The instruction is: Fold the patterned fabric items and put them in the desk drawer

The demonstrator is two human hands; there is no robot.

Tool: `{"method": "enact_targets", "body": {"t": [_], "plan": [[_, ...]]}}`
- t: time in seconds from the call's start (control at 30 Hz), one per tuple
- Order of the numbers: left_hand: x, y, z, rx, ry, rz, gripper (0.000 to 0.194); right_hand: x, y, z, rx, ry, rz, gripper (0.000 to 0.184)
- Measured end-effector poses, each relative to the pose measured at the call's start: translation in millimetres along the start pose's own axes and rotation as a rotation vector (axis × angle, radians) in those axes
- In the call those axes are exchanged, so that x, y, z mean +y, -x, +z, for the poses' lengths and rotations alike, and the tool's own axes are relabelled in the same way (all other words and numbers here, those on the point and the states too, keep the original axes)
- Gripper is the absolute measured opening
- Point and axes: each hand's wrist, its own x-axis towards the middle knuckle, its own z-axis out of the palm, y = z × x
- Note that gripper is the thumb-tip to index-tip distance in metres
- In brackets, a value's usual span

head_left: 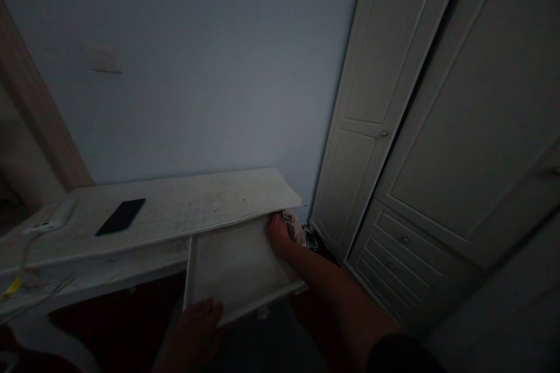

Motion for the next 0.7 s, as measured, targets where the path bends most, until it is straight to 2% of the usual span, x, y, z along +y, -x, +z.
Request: {"method": "enact_targets", "body": {"t": [0.1, 0.2, 0.27, 0.37, 0.5, 0.57, 0.63, 0.7], "plan": [[-3, -1, 9.7, 0.035, -0.020, 0.009, 0.034, -1, 16, -6, -0.079, -0.028, -0.012, 0.040], [-5, -1, 14.6, 0.059, -0.028, 0.008, 0.034, 7, 44, -10, -0.179, -0.068, -0.052, 0.050], [-3, -1, 11.7, 0.056, -0.049, 0.009, 0.035, 17, 64, -12, -0.236, -0.098, -0.087, 0.060], [2, -3, 1.9, 0.036, -0.060, 0.017, 0.035, 31, 86, -16, -0.291, -0.138, -0.148, 0.065], [1, -5, -2.7, 0.054, -0.025, 0.064, 0.030, 44, 97, -21, -0.312, -0.176, -0.251, 0.071], [-5, -2, 3.4, 0.113, 0.000, 0.112, 0.026, 45, 99, -22, -0.268, -0.160, -0.323, 0.071], [-15, 4, 13.6, 0.220, 0.034, 0.146, 0.026, 44, 100, -21, -0.213, -0.136, -0.355, 0.068], [-24, 14, 24.6, 0.368, 0.088, 0.073, 0.036, 41, 99, -20, -0.223, -0.178, -0.302, 0.072]]}}
